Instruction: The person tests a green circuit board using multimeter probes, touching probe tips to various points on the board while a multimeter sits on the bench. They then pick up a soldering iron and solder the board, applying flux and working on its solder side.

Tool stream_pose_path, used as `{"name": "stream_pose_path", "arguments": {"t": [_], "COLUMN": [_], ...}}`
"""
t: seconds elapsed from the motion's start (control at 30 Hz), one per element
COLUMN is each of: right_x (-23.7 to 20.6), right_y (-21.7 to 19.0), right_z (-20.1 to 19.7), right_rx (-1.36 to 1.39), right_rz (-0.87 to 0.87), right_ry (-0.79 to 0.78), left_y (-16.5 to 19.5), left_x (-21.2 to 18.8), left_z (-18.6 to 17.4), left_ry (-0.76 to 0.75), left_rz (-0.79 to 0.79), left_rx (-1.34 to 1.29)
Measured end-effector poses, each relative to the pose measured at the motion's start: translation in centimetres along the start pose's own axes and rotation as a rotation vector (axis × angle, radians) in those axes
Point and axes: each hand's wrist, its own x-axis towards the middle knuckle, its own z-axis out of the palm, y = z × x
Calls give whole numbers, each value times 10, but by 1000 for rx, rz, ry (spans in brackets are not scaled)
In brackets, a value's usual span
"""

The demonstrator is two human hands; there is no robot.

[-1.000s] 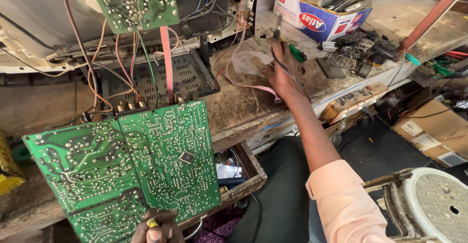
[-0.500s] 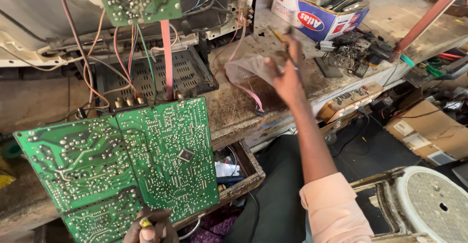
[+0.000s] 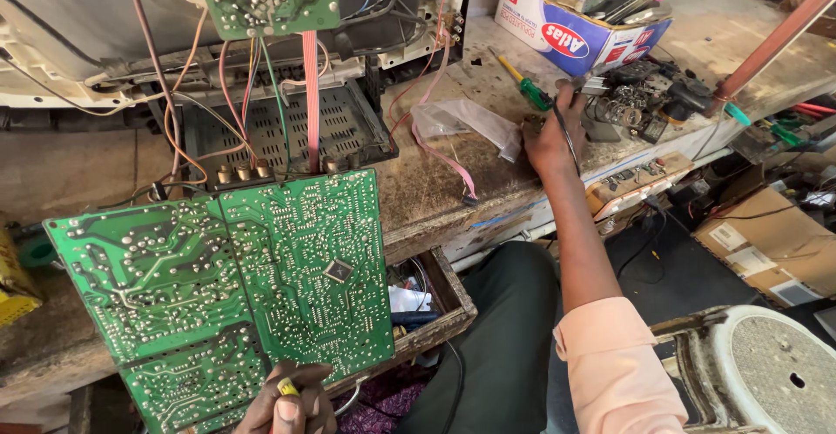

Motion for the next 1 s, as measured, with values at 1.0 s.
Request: {"name": "stream_pose_path", "arguments": {"t": [1.0], "right_x": [-141], "right_y": [-21], "right_z": [-72], "right_rx": [773], "right_rz": [-183], "right_ry": [304], "left_y": [60], "left_x": [0], "left_z": [32], "left_ry": [-16], "left_rz": [-52], "left_rx": [64]}}
